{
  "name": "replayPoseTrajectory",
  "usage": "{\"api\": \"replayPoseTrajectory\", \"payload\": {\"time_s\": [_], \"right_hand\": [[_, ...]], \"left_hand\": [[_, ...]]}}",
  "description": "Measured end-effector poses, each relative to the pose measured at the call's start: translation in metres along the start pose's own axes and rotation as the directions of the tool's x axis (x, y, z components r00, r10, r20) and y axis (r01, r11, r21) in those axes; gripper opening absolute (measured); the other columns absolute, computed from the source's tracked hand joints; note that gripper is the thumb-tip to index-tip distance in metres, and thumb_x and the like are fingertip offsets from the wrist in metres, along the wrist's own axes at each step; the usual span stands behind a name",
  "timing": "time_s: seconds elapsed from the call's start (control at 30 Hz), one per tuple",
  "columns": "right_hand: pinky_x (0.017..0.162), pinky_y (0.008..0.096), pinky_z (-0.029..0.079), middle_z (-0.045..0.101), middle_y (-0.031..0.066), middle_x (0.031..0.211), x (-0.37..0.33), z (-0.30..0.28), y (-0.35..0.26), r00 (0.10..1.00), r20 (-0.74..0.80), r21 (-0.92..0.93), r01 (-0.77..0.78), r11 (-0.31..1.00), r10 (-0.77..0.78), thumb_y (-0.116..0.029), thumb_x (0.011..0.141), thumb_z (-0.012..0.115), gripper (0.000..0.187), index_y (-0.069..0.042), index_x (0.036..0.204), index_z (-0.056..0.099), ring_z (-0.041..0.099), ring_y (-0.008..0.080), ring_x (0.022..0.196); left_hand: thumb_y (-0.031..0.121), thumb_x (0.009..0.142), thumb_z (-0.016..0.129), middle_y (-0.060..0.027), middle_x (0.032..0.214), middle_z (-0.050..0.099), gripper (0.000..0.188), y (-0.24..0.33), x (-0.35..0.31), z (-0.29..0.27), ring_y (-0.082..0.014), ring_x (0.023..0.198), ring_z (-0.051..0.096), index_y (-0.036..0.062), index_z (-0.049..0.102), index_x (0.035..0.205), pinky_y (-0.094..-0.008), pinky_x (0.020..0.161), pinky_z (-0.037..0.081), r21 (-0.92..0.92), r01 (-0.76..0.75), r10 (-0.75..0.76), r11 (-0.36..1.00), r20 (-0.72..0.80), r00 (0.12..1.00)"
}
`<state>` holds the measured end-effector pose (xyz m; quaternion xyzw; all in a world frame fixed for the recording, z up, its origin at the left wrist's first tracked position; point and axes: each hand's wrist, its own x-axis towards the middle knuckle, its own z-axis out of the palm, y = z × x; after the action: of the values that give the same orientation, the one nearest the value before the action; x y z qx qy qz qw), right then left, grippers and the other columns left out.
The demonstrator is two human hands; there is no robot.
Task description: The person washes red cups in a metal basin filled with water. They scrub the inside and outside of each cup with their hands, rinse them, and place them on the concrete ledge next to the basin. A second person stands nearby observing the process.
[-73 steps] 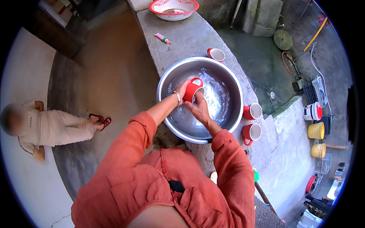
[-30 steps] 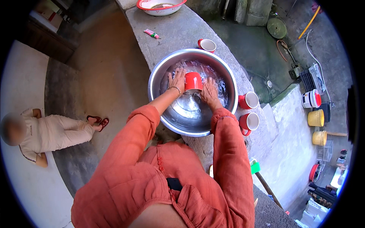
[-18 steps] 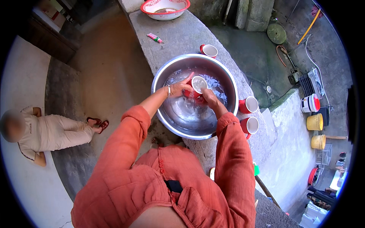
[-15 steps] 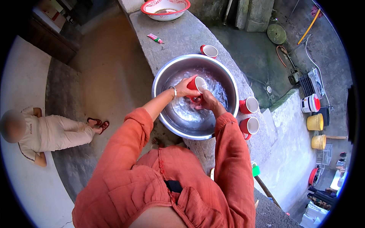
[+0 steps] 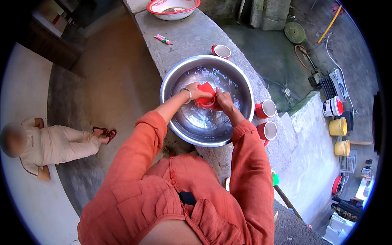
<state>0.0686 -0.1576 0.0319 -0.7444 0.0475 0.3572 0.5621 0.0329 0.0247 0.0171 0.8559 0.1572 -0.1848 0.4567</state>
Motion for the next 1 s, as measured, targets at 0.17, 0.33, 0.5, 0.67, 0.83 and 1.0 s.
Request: {"api": "replayPoseTrajectory", "payload": {"time_s": [0.17,0.33,0.5,0.67,0.83,1.0], "right_hand": [[0.045,0.0273,0.048,0.063,0.0136,0.068,-0.043,-0.014,-0.028,0.977,0.127,0.042,0.169,0.985,-0.174,-0.03,0.091,0.041,0.04,0.005,0.087,0.06,0.061,0.0182,0.053],[0.063,0.0419,0.047,0.057,0.0127,0.089,-0.047,-0.02,-0.003,0.615,-0.012,-0.957,0.221,0.186,-0.789,-0.026,0.078,0.057,0.024,-0.007,0.093,0.06,0.056,0.0296,0.082],[0.06,0.0441,0.051,0.048,0.0193,0.101,-0.037,-0.018,0.045,0.858,0.077,-0.989,0.129,0.067,-0.508,-0.017,0.083,0.048,0.017,-0.009,0.096,0.054,0.055,0.0328,0.082],[0.068,0.0452,0.05,0.058,0.0263,0.087,-0.022,-0.029,0.042,0.842,0.019,-0.797,0.339,0.5,-0.54,-0.005,0.078,0.048,0.018,-0.004,0.093,0.057,0.059,0.0427,0.081],[0.061,0.0267,0.048,0.062,0.0077,0.074,-0.043,-0.025,-0.01,0.911,-0.179,0.126,0.396,0.91,-0.371,-0.005,0.081,0.051,0.011,-0.002,0.084,0.061,0.059,0.014,0.067],[0.074,0.0277,0.047,0.06,0.0097,0.097,-0.089,0.006,-0.051,0.819,-0.12,0.381,0.559,0.736,-0.561,-0.018,0.089,0.053,0.025,0.002,0.103,0.055,0.059,0.0155,0.082]], "left_hand": [[0.065,0.06,0.066,-0.0081,0.11,0.057,0.084,0.002,-0.02,-0.015,-0.0211,0.097,0.056,0.0126,0.047,0.123,-0.0424,0.079,0.048,-0.641,0.431,-0.18,0.635,0.42,0.89],[0.06,0.069,0.064,-0.0073,0.117,0.052,0.072,0.025,-0.049,-0.031,-0.0218,0.1,0.055,0.0158,0.045,0.123,-0.0461,0.082,0.048,-0.829,0.318,0.04,0.46,0.377,0.925],[0.055,0.069,0.067,-0.0081,0.117,0.052,0.07,0.043,-0.065,-0.043,-0.0222,0.1,0.055,0.014,0.044,0.122,-0.0439,0.078,0.049,-0.723,0.125,0.03,0.679,0.197,0.98],[0.048,0.073,0.066,-0.0112,0.117,0.052,0.065,0.017,-0.069,-0.042,-0.0259,0.102,0.054,0.0121,0.043,0.122,-0.0449,0.079,0.049,-0.943,0.217,0.405,0.251,0.305,0.862],[0.043,0.074,0.066,-0.0108,0.118,0.05,0.065,0.029,-0.08,-0.038,-0.0265,0.107,0.051,0.0114,0.04,0.125,-0.0466,0.084,0.048,-0.936,0.059,0.489,0.346,0.233,0.84],[0.044,0.078,0.061,-0.0083,0.114,0.053,0.06,0.029,-0.085,-0.032,-0.0238,0.1,0.056,0.0131,0.04,0.125,-0.0451,0.078,0.051,-0.914,0.044,0.377,0.404,0.211,0.902]]}}
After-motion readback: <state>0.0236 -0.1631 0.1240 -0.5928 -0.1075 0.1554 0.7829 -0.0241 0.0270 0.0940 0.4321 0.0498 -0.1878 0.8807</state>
